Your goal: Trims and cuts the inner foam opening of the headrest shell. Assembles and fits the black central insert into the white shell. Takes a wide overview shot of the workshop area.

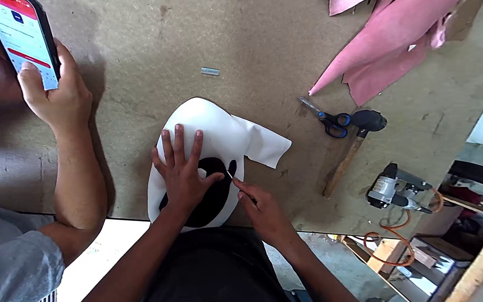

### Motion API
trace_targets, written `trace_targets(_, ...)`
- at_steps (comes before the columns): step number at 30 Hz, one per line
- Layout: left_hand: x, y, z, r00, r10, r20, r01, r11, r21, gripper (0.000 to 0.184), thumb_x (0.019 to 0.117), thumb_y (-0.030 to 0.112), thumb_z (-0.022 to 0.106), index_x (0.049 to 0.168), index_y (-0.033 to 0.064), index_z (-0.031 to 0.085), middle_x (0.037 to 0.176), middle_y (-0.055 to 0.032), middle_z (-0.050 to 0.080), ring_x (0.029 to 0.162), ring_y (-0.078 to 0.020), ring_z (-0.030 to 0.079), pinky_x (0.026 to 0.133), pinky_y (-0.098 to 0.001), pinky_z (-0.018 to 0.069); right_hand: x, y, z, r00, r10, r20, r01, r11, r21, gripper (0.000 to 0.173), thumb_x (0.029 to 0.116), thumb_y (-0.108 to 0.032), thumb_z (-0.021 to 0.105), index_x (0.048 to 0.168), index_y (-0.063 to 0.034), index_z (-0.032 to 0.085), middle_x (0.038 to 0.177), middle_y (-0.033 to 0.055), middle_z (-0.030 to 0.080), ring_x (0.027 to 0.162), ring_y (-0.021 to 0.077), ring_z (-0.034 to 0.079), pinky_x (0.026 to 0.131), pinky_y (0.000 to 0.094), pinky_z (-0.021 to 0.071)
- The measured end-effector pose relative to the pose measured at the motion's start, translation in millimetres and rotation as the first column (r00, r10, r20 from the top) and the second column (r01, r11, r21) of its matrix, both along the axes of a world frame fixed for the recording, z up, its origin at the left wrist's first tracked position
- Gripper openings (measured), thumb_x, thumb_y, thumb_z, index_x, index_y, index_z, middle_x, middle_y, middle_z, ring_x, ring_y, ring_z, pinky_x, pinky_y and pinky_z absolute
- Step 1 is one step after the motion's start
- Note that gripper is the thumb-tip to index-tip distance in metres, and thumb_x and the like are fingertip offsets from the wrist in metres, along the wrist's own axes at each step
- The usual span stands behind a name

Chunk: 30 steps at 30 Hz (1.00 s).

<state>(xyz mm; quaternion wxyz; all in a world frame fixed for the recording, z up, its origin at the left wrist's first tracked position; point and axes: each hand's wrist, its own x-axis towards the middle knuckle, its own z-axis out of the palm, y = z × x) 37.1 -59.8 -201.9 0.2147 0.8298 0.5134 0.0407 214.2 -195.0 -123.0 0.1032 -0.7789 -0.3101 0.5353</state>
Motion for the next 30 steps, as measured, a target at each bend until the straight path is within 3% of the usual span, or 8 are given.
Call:
trace_targets(4,0,-1,0,1.000,0.002,0.004,-0.002,1.000,0.004,0.123,0.0619,0.090,0.069,0.164,0.0387,0.023,0.175,-0.0055,0.000,0.159,-0.0365,-0.007,0.121,-0.0727,0.0005,5,15,6,0.991,0.125,0.040,-0.124,0.991,-0.041,0.039,0.1068,-0.037,0.048,0.143,-0.0340,0.062,0.122,-0.0103,0.069,0.097,0.0027,0.067,0.084,0.0301,0.0585)
trace_targets(14,1,1,-5,0.999,0.009,0.035,-0.008,1.000,-0.002,0.122,0.0641,0.089,0.068,0.164,0.0373,0.023,0.175,-0.0079,-0.001,0.159,-0.0385,-0.008,0.120,-0.0743,-0.0009,7,47,15,0.983,0.181,0.026,-0.173,0.967,-0.187,0.038,0.1065,-0.033,0.047,0.141,-0.0300,0.064,0.125,-0.0105,0.070,0.096,0.0042,0.068,0.086,0.0333,0.0582)
trace_targets(16,0,0,-2,1.000,0.008,0.026,-0.008,1.000,0.005,0.123,0.0635,0.089,0.068,0.165,0.0373,0.022,0.175,-0.0075,-0.001,0.159,-0.0378,-0.008,0.120,-0.0743,-0.0007,11,41,14,0.991,0.132,-0.018,-0.133,0.976,-0.175,0.038,0.1066,-0.035,0.048,0.141,-0.0318,0.064,0.119,-0.0096,0.071,0.088,0.0057,0.068,0.080,0.0337,0.0592)
trace_targets(19,1,0,0,1.000,0.006,0.027,-0.006,1.000,0.015,0.123,0.0627,0.090,0.069,0.164,0.0392,0.021,0.175,-0.0061,-0.002,0.159,-0.0366,-0.008,0.120,-0.0745,-0.0002,21,29,13,0.992,0.012,-0.122,-0.031,0.988,-0.153,0.039,0.1069,-0.039,0.049,0.143,-0.0338,0.062,0.100,-0.0015,0.069,0.063,0.0131,0.060,0.058,0.0349,0.0550)
trace_targets(21,0,-1,-1,1.000,0.008,0.027,-0.008,1.000,0.019,0.123,0.0620,0.090,0.069,0.164,0.0393,0.022,0.175,-0.0059,-0.001,0.159,-0.0363,-0.008,0.120,-0.0740,-0.0004,25,19,17,0.994,0.015,-0.104,-0.028,0.992,-0.125,0.039,0.1061,-0.042,0.050,0.143,-0.0377,0.062,0.108,-0.0042,0.070,0.066,0.0115,0.062,0.060,0.0339,0.0557)
trace_targets(23,-2,-1,-3,1.000,0.010,0.028,-0.010,1.000,0.025,0.122,0.0615,0.090,0.069,0.163,0.0399,0.024,0.175,-0.0057,0.002,0.159,-0.0362,-0.007,0.121,-0.0734,-0.0004,29,11,19,0.986,0.165,0.037,-0.163,0.984,-0.067,0.038,0.1053,-0.042,0.051,0.142,-0.0423,0.062,0.115,-0.0108,0.070,0.084,0.0051,0.066,0.074,0.0320,0.0588)
trace_targets(26,-3,-1,-4,0.999,0.005,0.040,-0.006,1.000,0.029,0.122,0.0624,0.090,0.069,0.164,0.0388,0.024,0.175,-0.0063,0.002,0.159,-0.0365,-0.006,0.121,-0.0734,-0.0002,42,16,21,0.878,0.410,0.246,-0.426,0.905,0.015,0.039,0.1017,-0.036,0.056,0.139,-0.0422,0.063,0.099,-0.0098,0.064,0.076,0.0044,0.061,0.065,0.0312,0.0567)
trace_targets(30,-3,-2,-2,0.999,0.013,0.049,-0.014,1.000,0.013,0.121,0.0628,0.089,0.070,0.164,0.0391,0.024,0.175,-0.0057,0.001,0.159,-0.0364,-0.007,0.121,-0.0733,-0.0010,53,49,29,0.664,0.671,0.329,-0.704,0.710,-0.027,0.041,0.0978,-0.026,0.059,0.136,-0.0412,0.066,0.097,-0.0067,0.061,0.068,0.0083,0.060,0.055,0.0341,0.0532)
